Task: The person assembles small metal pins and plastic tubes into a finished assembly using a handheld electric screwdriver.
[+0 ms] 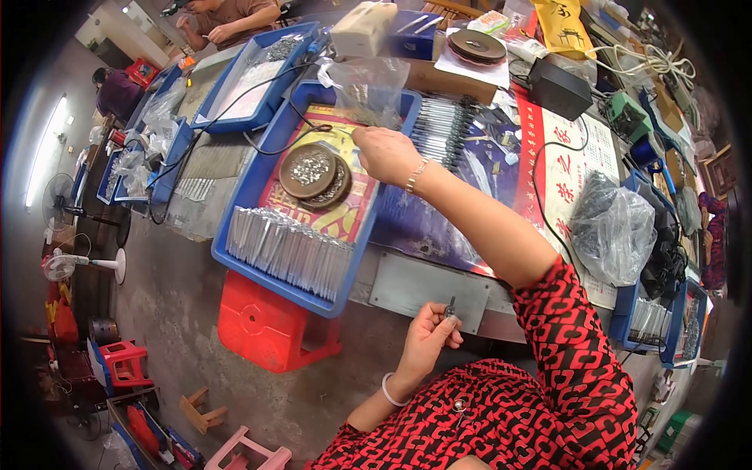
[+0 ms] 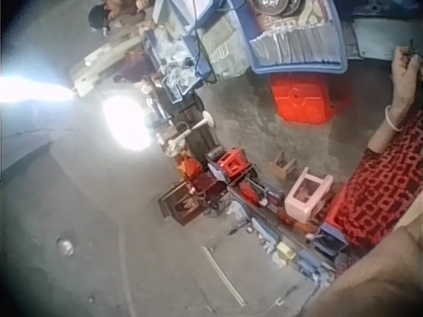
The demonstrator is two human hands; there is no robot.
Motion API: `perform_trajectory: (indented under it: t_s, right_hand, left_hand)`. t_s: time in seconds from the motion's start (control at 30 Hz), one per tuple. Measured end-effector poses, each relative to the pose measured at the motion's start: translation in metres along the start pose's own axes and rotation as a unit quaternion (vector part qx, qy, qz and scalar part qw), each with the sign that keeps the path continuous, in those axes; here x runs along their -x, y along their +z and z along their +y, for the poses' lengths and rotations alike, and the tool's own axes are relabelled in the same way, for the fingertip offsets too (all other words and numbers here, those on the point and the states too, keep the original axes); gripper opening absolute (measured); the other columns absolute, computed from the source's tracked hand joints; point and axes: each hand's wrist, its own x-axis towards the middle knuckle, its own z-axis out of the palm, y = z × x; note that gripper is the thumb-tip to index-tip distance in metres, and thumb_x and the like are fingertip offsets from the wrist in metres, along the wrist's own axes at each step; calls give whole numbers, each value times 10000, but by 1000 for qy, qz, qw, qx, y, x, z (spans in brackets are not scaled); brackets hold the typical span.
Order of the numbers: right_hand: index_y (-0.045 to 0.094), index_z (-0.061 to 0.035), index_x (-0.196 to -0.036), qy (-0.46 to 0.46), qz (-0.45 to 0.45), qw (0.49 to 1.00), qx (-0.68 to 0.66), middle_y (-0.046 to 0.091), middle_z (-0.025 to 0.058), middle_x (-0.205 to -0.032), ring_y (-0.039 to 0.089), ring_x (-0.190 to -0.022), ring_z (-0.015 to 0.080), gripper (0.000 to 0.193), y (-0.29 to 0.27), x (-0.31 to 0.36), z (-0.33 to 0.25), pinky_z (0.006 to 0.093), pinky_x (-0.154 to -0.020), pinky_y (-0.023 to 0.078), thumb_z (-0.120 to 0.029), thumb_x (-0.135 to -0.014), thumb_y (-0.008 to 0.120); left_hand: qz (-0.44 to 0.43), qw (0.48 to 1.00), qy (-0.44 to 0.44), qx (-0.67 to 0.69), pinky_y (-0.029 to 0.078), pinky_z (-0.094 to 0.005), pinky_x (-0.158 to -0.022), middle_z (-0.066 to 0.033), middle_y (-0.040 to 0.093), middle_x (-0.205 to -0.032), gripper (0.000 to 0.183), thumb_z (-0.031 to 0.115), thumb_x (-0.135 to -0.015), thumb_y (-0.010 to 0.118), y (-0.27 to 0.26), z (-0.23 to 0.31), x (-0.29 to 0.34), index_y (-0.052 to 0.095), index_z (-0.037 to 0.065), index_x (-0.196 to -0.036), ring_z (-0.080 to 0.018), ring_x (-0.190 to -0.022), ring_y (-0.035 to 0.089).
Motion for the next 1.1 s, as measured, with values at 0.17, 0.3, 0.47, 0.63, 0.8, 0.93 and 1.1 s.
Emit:
perform_trajectory:
  t_s: [0.17, 0.3, 0.47, 0.63, 0.8, 0.93, 1.1]
  right_hand:
    - [652, -40, -1000, 79, -67, 988, 118, 671, 167, -996, 654, -930, 316, 233, 37, -45, 8, 437, -761, 519, -121, -833, 511]
    - [660, -39, -1042, 103, -104, 977, 154, 664, 169, -1050, 655, -958, 313, 268, 36, -50, 4, 442, -762, 516, -137, -846, 506]
    - [518, 27, -988, 52, -13, 996, 65, 615, 218, -976, 635, -856, 364, 230, -45, 1, -18, 440, -754, 514, -92, -792, 502]
    - [511, -37, -1184, 101, -139, 952, -255, 617, 184, -960, 615, -851, 353, 382, -125, 156, -53, 371, -741, 482, -100, -811, 569]
    - [539, -99, -1183, 135, -157, 963, -171, 597, 106, -862, 608, -718, 294, 413, -120, 256, -59, 364, -591, 477, -171, -800, 675]
    - [543, -104, -1182, 149, -156, 966, -142, 535, 79, -781, 575, -651, 260, 424, -116, 276, -62, 359, -539, 448, -182, -791, 685]
    - [552, -92, -1177, 148, -139, 967, -155, 516, 71, -760, 563, -635, 241, 436, -110, 284, -55, 347, -527, 426, -162, -772, 700]
  left_hand:
    - [7, 1000, -2, 4, 505, -232, -585, -80, 599, -886, 139, 59, -938, 520, -9, 5, -2, 465, 23, -1060, -119, -675, 598]
    - [21, 1000, -8, 7, 500, -230, -580, -83, 598, -891, 137, 55, -935, 522, -7, 13, -6, 468, 23, -1057, -119, -673, 595]
    - [24, 999, 29, 4, 500, -217, -591, -55, 586, -885, 165, 83, -946, 523, -13, 27, -18, 489, 10, -1091, -91, -678, 583]
    - [51, 996, 61, 42, 515, -226, -594, -49, 569, -870, 151, 84, -945, 533, -25, 34, -15, 489, 20, -1075, -105, -691, 598]
    - [21, 999, 41, 3, 516, -223, -593, -52, 565, -866, 114, 85, -950, 523, -15, 36, -25, 462, 20, -1021, -107, -697, 602]
    - [39, 997, 47, -40, 521, -233, -596, -60, 563, -872, 129, 89, -947, 532, -11, 33, -22, 462, 8, -1020, -114, -689, 605]
    - [58, 993, 63, -85, 519, -232, -591, -62, 568, -844, 116, 53, -934, 538, -6, 29, -24, 464, 9, -1012, -115, -680, 604]
